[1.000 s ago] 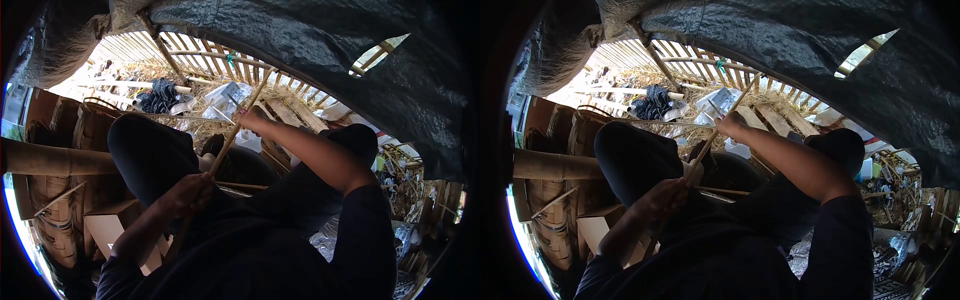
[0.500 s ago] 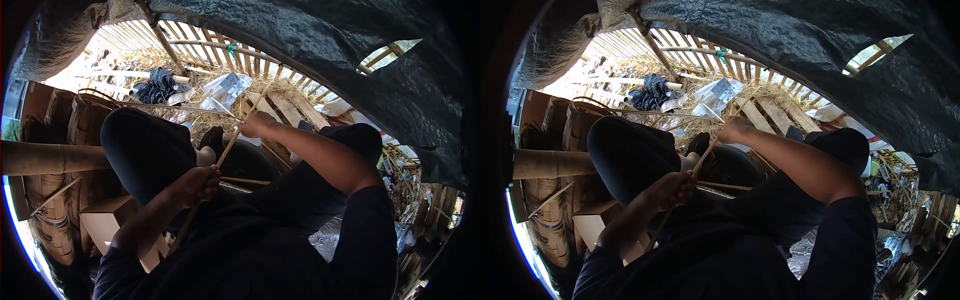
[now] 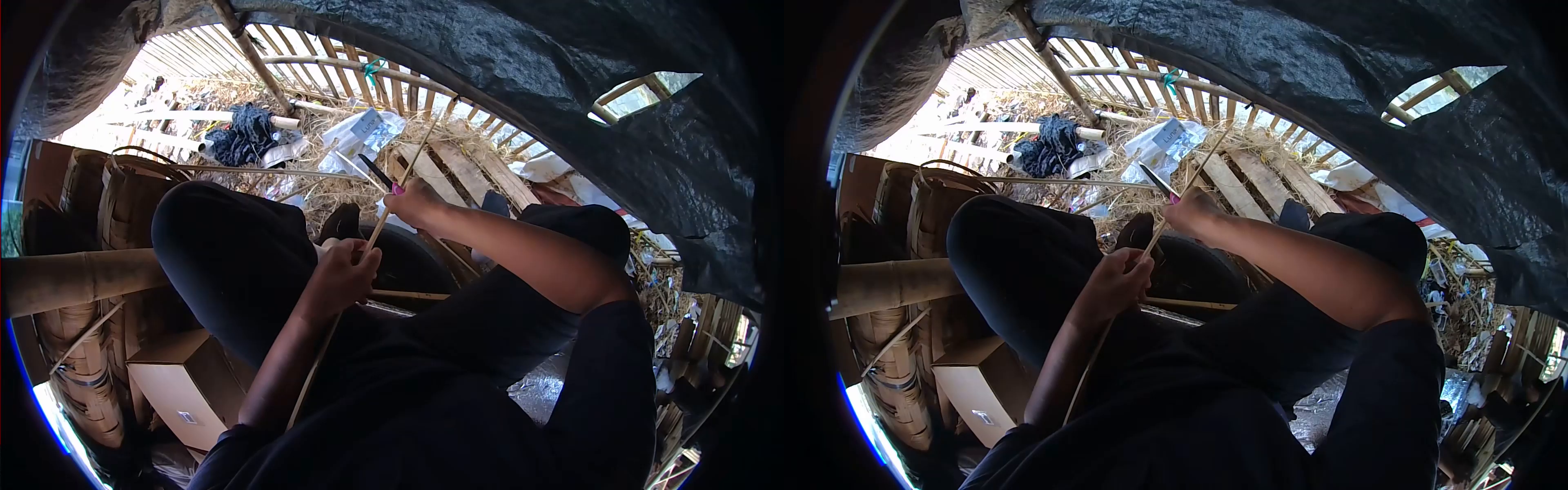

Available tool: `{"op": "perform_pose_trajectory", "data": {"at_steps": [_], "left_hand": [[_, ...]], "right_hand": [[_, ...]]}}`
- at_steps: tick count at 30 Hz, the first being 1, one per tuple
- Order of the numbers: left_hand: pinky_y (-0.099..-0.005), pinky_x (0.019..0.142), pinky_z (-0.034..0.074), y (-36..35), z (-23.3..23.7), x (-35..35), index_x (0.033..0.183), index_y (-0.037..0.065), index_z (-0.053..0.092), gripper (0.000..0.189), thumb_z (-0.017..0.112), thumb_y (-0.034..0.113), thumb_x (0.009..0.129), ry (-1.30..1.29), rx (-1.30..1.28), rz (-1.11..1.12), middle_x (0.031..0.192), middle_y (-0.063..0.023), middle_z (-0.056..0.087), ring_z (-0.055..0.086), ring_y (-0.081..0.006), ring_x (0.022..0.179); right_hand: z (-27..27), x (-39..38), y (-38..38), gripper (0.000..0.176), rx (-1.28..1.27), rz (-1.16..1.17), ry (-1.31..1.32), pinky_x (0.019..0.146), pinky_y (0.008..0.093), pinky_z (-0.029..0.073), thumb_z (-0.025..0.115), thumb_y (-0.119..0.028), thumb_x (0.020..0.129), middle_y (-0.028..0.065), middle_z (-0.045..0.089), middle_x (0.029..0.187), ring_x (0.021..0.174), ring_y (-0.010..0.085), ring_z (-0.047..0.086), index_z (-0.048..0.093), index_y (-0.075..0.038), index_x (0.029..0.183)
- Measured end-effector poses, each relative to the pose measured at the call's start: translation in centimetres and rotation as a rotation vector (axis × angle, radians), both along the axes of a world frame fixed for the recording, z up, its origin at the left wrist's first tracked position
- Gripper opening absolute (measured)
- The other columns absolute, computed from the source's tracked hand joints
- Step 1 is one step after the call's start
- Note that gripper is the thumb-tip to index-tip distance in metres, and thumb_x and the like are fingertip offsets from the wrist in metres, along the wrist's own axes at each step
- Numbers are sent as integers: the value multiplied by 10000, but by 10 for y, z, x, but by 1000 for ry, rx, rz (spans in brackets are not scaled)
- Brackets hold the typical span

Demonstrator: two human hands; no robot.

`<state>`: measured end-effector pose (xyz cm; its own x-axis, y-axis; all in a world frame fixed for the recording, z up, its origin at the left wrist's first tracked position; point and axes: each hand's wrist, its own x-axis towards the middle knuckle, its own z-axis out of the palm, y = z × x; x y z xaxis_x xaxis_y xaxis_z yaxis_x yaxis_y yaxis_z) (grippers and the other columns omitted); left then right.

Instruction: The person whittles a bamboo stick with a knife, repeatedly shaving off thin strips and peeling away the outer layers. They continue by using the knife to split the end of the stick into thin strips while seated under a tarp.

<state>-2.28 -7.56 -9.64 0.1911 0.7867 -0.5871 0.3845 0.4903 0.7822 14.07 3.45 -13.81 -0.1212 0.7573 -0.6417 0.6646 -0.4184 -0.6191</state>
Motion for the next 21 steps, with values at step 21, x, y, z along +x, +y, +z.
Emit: {"op": "perform_pose_trajectory", "data": {"at_steps": [21], "left_hand": [[-245, 432, 313, 56, 6, -6, 1133, -22, 512, 364, 379, 280, 979, -416, -470, 397, 628, 6, 398, 371, -89, 509]], "right_hand": [[-7, 4, 32, 557, 140, 229, 333, 487, 305, 402, 514, -526, 918, 41, 556, 578, 566, 126, 545, 623, -20, 712]]}}
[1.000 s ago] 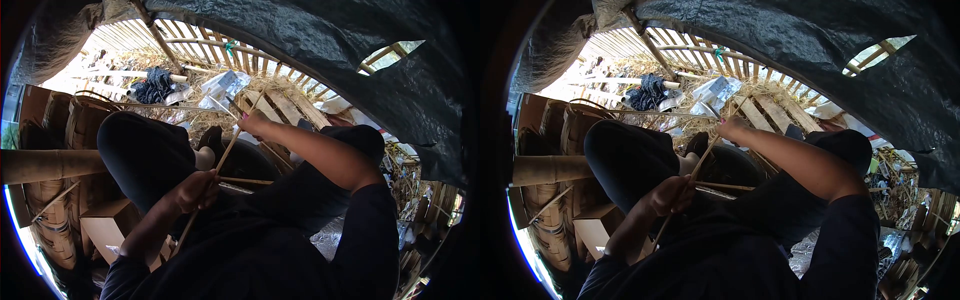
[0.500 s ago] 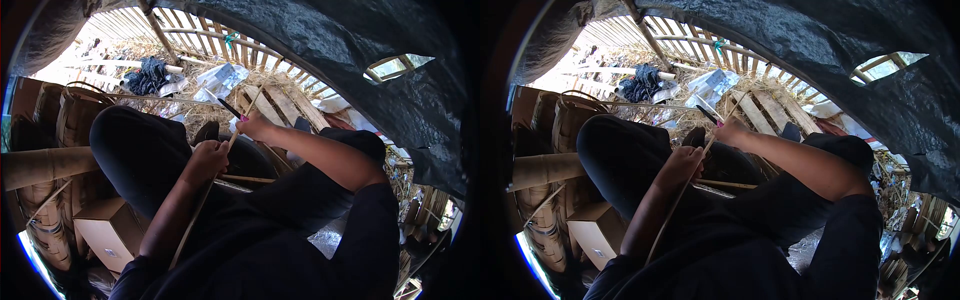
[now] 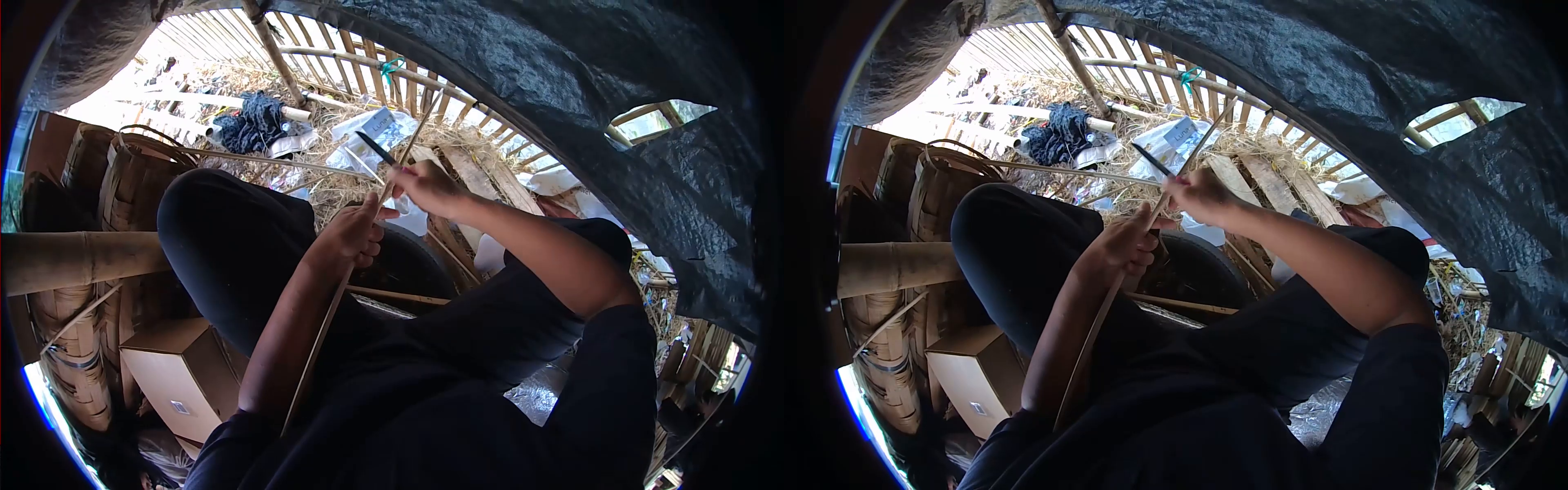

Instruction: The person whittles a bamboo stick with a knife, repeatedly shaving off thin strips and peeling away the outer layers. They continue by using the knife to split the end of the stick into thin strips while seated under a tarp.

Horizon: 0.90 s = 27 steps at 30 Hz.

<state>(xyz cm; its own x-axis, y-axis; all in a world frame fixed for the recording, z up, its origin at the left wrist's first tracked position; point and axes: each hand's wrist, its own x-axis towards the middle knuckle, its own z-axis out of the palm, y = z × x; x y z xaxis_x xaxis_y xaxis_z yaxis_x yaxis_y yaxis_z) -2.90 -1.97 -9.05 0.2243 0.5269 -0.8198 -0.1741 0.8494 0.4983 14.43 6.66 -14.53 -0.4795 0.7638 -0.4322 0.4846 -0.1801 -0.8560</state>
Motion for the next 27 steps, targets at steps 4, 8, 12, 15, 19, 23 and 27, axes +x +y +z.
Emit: {"op": "perform_pose_trajectory", "data": {"at_steps": [4, 8, 12, 15, 19, 23, 27], "left_hand": [[-229, 408, 234, 12, 3, 0, 940, 70, 488, 335, 307, 342, 1015, -50, -34, -5, 612, 50, 308, 269, -58, 479], [-204, 373, 208, 15, -12, -7, 844, 150, 433, 363, 280, 407, 1050, -233, -104, 1, 570, 85, 265, 236, -31, 461], [-204, 359, 190, 0, 12, 7, 816, 155, 422, 371, 273, 401, 1051, -135, -30, 21, 562, 89, 258, 227, -28, 450], [-206, 366, 181, -8, 15, 10, 806, 165, 412, 379, 266, 416, 1051, -159, 10, 41, 565, 90, 250, 211, -31, 442], [-222, 375, 177, -11, 2, 5, 804, 156, 407, 408, 267, 454, 1046, -109, 20, -4, 572, 88, 237, 205, -42, 436], [-233, 377, 193, -13, 6, 2, 807, 145, 426, 432, 284, 481, 1039, -140, 4, 5, 574, 84, 247, 209, -51, 434], [-236, 373, 204, -11, 11, 0, 808, 143, 450, 436, 296, 480, 1038, -125, -2, 7, 551, 76, 281, 237, -53, 414]], "right_hand": [[-8, 15, 28, 663, 312, -66, -422, 642, 454, 528, 381, -528, 954, 220, 643, 627, 627, 341, 676, 665, 10, 691], [-15, 11, 23, 553, 597, -117, -476, 731, 502, 537, 386, -401, 949, 283, 654, 744, 733, 422, 674, 680, 10, 725], [12, -2, 7, 476, 786, -2, -463, 685, 492, 545, 430, -325, 917, 252, 646, 679, 659, 411, 665, 665, -5, 655], [10, 18, 36, 478, 860, -59, -536, 629, 474, 552, 441, -314, 911, 230, 638, 631, 601, 368, 665, 651, -14, 605], [-3, 14, 19, 466, 884, 29, -525, 620, 469, 553, 438, -314, 912, 225, 645, 644, 589, 377, 661, 661, -16, 632], [-12, 25, 29, 476, 868, 24, -498, 631, 488, 539, 439, -307, 912, 233, 633, 632, 604, 399, 648, 641, 0, 610], [-14, 29, 41, 466, 828, 40, -565, 636, 489, 538, 450, -296, 905, 239, 627, 628, 603, 404, 643, 636, 3, 600]]}}
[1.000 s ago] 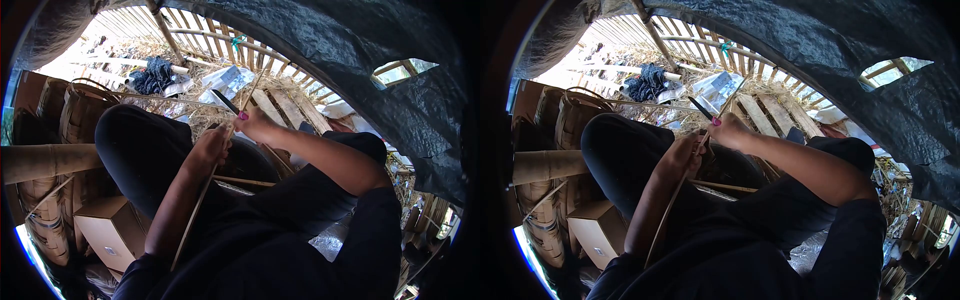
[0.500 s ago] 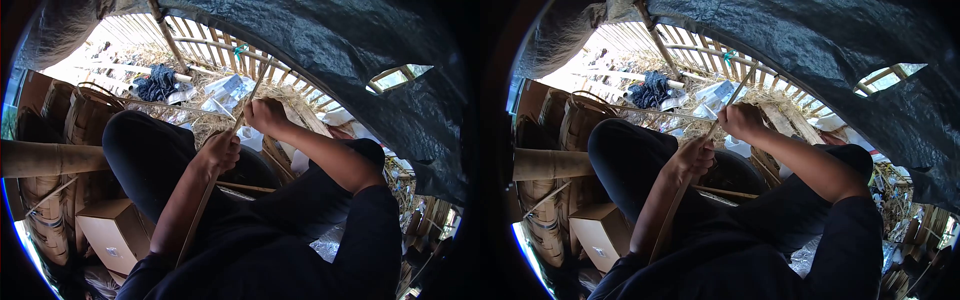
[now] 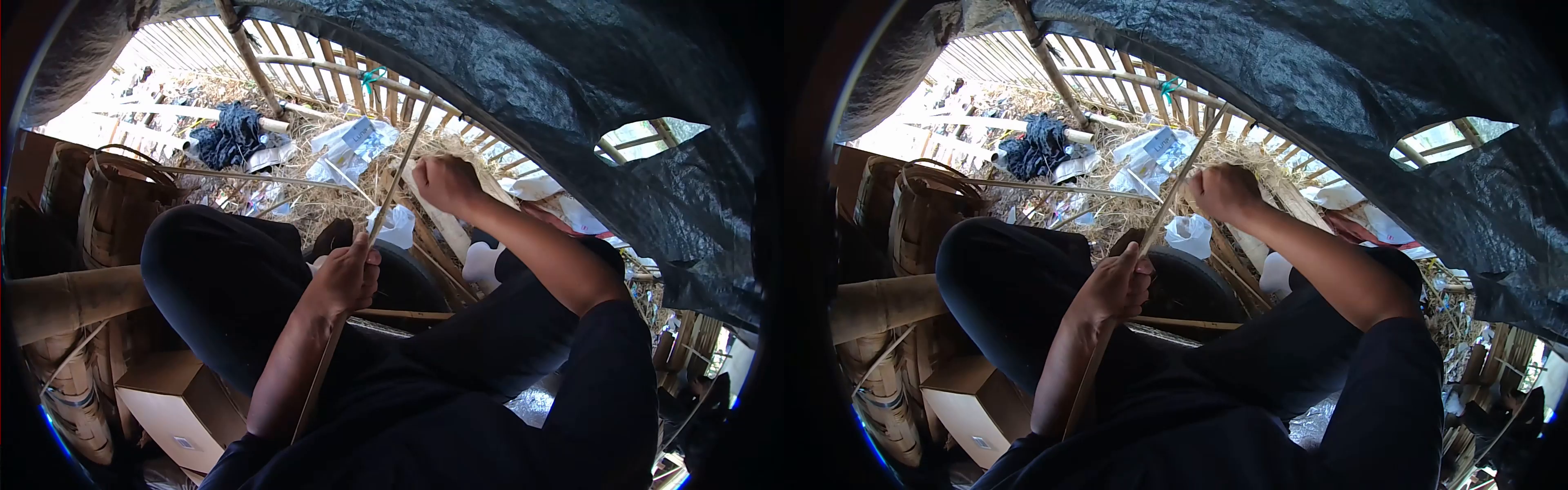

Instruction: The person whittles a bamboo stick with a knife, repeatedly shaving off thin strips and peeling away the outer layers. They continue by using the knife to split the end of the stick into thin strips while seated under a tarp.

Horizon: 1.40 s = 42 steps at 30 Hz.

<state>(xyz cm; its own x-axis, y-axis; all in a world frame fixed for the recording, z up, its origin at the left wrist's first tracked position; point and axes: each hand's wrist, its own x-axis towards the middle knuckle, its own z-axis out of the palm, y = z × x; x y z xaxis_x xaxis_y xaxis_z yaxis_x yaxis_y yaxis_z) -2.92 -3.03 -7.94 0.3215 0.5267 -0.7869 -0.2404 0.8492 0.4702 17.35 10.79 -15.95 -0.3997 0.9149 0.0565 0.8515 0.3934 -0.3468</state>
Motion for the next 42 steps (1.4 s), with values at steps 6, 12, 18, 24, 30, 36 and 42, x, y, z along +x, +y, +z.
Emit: {"op": "perform_pose_trajectory", "data": {"at_steps": [6, 12, 18, 24, 30, 36, 42], "left_hand": [[-233, 378, 219, -9, -8, 0, 790, 143, 458, 442, 292, 463, 1046, 96, 81, -8, 541, 76, 306, 263, -46, 416], [-238, 347, 216, -8, -8, -8, 809, 88, 499, 454, 336, 443, 1042, 115, 10, 1, 503, 51, 346, 287, -61, 370], [-232, 349, 222, -7, -7, -4, 814, 85, 514, 461, 338, 446, 1042, 84, 35, 17, 502, 50, 362, 300, -52, 375], [-233, 359, 245, -9, -6, -2, 817, 81, 518, 465, 338, 446, 1042, 75, 62, -6, 509, 46, 383, 319, -53, 382], [-228, 367, 258, -9, 5, -4, 811, 86, 525, 465, 337, 443, 1044, 130, 76, 11, 519, 50, 399, 337, -48, 391], [-227, 366, 248, -14, 2, -6, 817, 116, 522, 417, 361, 428, 1043, 158, 95, 18, 528, 66, 367, 313, -45, 396], [-205, 392, 252, -15, 2, -4, 773, 82, 523, 470, 355, 425, 1046, 149, 137, -19, 555, 72, 392, 338, -17, 440]], "right_hand": [[4, 5, 19, 426, -116, -3, -47, 675, 521, 521, 457, -275, 907, 267, 633, 696, 668, 428, 641, 643, 21, 664], [4, -9, -6, 463, -155, 16, -65, 681, 497, 541, 436, -307, 898, 256, 635, 662, 665, 419, 657, 640, 2, 619], [-9, 2, 10, 448, -134, -10, -104, 675, 500, 537, 446, -312, 891, 251, 653, 714, 676, 410, 662, 660, 7, 662], [-13, 20, 34, 434, -89, -71, -98, 672, 502, 538, 450, -302, 887, 241, 644, 677, 642, 413, 654, 661, -7, 650], [-12, 14, 23, 453, -67, 16, -67, 680, 511, 531, 439, -289, 901, 254, 635, 668, 641, 419, 649, 644, 0, 621], [1, 1, 16, 453, -133, 77, -12, 707, 499, 525, 451, -312, 880, 261, 636, 700, 687, 418, 649, 643, 9, 625], [13, 4, 24, 456, -246, 48, -130, 723, 494, 530, 429, -316, 899, 244, 656, 729, 717, 398, 665, 644, -1, 649]]}}
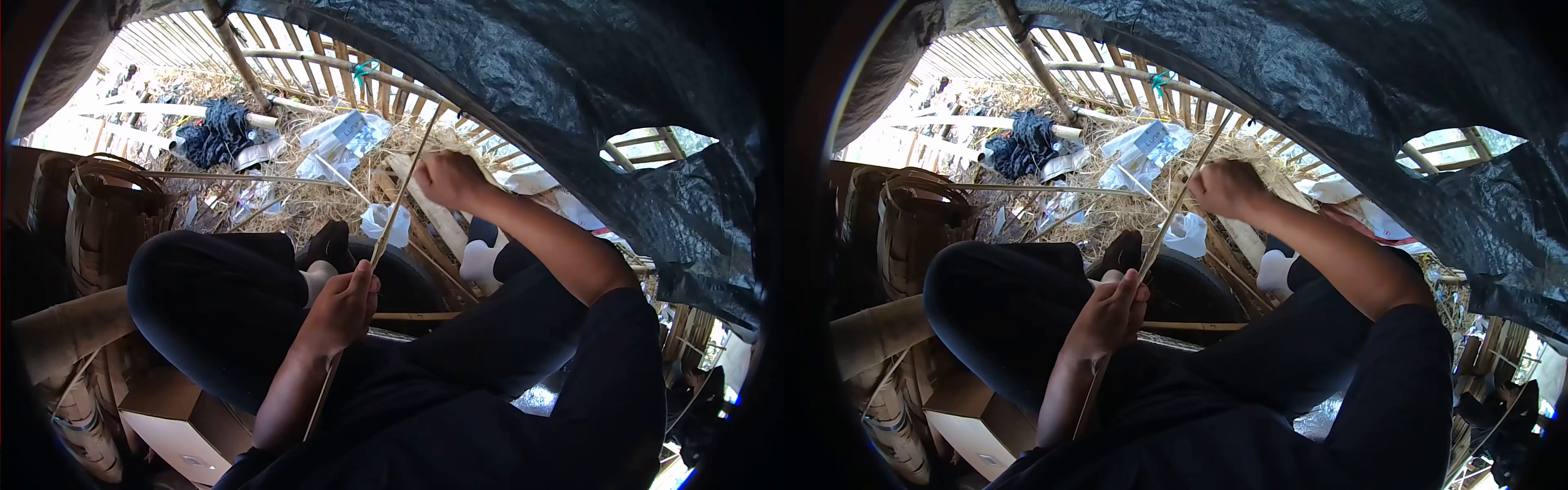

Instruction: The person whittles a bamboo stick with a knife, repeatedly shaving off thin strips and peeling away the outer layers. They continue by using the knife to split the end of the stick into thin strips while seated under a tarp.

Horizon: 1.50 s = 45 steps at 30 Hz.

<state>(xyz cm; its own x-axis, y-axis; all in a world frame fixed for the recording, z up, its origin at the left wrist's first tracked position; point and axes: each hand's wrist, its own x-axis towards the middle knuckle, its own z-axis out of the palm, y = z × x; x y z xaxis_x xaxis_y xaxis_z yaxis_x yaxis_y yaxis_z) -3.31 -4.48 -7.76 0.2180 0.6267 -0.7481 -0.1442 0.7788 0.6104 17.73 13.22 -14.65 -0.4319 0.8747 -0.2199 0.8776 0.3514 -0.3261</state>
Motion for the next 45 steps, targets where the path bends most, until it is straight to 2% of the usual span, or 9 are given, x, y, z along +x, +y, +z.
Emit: {"op": "perform_pose_trajectory", "data": {"at_steps": [6, 19, 25, 26, 29, 30, 35, 41, 45], "left_hand": [[-214, 384, 256, 0, 6, -1, 785, 94, 519, 462, 345, 432, 1046, 1, 12, -13, 556, 74, 392, 323, -25, 429], [-229, 447, 279, -7, 4, -1, 768, 41, 526, 485, 368, 403, 1049, 86, 107, -90, 555, 54, 397, 347, -29, 482], [-218, 416, 271, 1, -3, 2, 796, 64, 529, 449, 376, 404, 1046, 79, 74, -51, 542, 59, 391, 337, -31, 442], [-211, 385, 257, 3, -3, 3, 821, 78, 527, 416, 387, 401, 1043, 66, 52, -6, 530, 64, 381, 327, -32, 406], [-206, 444, 323, 8, 10, 0, 818, 66, 529, 442, 363, 405, 1048, -47, 3, -42, 567, 55, 423, 381, -27, 466], [-206, 444, 323, 7, 9, -2, 818, 66, 529, 442, 363, 405, 1048, -44, 9, -46, 567, 55, 423, 381, -27, 466], [-250, 436, 412, 6, 8, -4, 982, 33, 565, 420, 392, 412, 1033, -167, 52, -46, 648, -10, 498, 536, -116, 542], [-287, 478, 485, 16, -4, -8, 1106, 21, 534, 497, 361, 476, 1006, -262, -24, 61, 787, -41, 562, 611, -173, 627], [-237, 426, 372, 18, 16, -3, 1079, 63, 537, 452, 359, 473, 1010, -329, -158, 100, 717, -11, 508, 540, -128, 556]], "right_hand": [[-40, 28, 28, 439, 111, -99, 0, 724, 490, 536, 448, -303, 882, 275, 643, 718, 682, 421, 658, 657, 10, 655], [3, 6, 1, 431, 87, 47, 33, 718, 503, 528, 451, -268, 891, 272, 618, 652, 656, 420, 648, 626, 31, 634], [-28, 20, 20, 709, -120, -392, 41, 707, 501, 524, 324, -514, 965, 268, 656, 720, 771, 410, 676, 643, 55, 685], [-24, 16, 21, 787, -273, -491, 125, 649, 458, 513, 379, -665, 917, 215, 643, 657, 669, 343, 672, 613, 40, 655], [-25, 9, 16, 710, -332, -419, 374, 567, 409, 488, 544, -679, 833, 129, 599, 599, 562, 236, 616, 582, 3, 640], [-15, 4, 12, 583, -307, -483, 400, 503, 379, 454, 656, -579, 782, 73, 547, 558, 511, 175, 554, 549, -28, 623], [7, -8, -3, 403, -430, -620, 434, 500, 395, 452, 641, -400, 776, 90, 581, 593, 527, 189, 578, 581, -15, 673], [33, -29, -36, 381, -449, -398, 509, 474, 333, 390, 605, -362, 801, 28, 512, 521, 485, 109, 482, 558, -34, 615], [47, -43, -76, 369, -476, -200, 542, 485, 336, 402, 591, -324, 870, 32, 552, 551, 501, 107, 509, 581, -24, 655]]}}
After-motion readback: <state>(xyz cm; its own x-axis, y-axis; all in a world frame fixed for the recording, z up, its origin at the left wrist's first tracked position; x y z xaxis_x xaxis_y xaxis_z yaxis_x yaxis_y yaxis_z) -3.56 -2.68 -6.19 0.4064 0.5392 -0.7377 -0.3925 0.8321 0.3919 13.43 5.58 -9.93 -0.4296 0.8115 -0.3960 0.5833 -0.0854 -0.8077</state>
